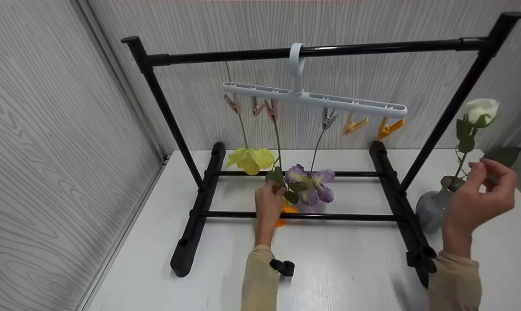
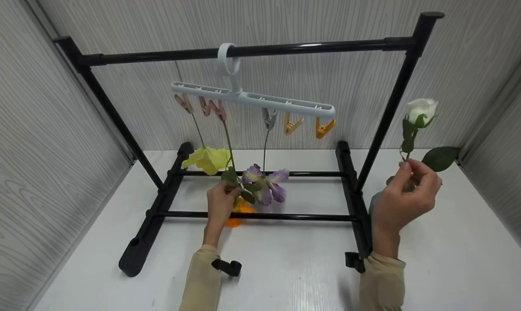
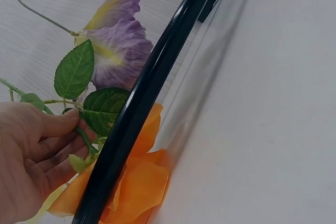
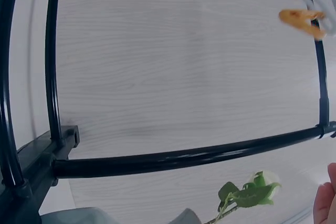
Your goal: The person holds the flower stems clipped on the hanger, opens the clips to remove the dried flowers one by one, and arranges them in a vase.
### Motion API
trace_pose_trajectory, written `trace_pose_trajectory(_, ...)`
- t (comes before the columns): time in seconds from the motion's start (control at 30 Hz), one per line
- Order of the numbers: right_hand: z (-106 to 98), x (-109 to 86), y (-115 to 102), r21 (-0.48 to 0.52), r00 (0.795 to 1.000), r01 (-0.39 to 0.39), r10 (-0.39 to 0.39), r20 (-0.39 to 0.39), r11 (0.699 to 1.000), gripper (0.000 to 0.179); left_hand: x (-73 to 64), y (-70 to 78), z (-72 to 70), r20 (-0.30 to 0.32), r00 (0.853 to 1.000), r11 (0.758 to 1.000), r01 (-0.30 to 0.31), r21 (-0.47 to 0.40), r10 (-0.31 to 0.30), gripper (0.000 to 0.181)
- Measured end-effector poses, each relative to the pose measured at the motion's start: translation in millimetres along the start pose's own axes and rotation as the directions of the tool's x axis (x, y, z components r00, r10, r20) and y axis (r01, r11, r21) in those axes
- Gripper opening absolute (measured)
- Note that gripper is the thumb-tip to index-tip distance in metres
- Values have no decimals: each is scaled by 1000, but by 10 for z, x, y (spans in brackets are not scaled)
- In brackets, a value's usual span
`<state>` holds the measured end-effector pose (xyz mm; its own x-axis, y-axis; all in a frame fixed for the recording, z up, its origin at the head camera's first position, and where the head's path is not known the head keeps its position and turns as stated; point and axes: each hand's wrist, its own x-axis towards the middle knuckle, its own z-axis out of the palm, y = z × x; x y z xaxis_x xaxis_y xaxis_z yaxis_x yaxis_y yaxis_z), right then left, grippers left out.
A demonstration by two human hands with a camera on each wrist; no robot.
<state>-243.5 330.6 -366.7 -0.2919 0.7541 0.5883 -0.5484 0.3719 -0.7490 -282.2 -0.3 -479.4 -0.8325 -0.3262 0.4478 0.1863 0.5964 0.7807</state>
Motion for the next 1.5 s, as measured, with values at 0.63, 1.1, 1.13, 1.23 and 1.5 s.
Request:
trace_pose_trajectory(0.63, 381, -443, -103, 17, 931, 89, -89, 354, 996, 15, -22, -77, 95, -18, 998, 998, 55, -29, -55, 11)
trace_pose_trajectory(1.1, 1188, -786, -650, 186, 674, 247, -307, 672, 951, 22, -49, -36, 139, -43, 999, 999, -13, -52, 11, 12)
trace_pose_trajectory(1.13, 1220, -802, -692, 188, 663, 251, -310, 681, 950, 23, -54, -30, 145, -42, 999, 999, -19, -51, 17, 13)
trace_pose_trajectory(1.23, 1311, -843, -790, 208, 632, 253, -324, 704, 945, 23, -65, -1, 152, -28, 999, 998, -16, -54, 15, 13)
trace_pose_trajectory(1.5, 1543, -960, -893, 251, 604, 197, -320, 730, 948, 24, -69, 66, 173, 20, 999, 997, 46, -56, -45, 11)
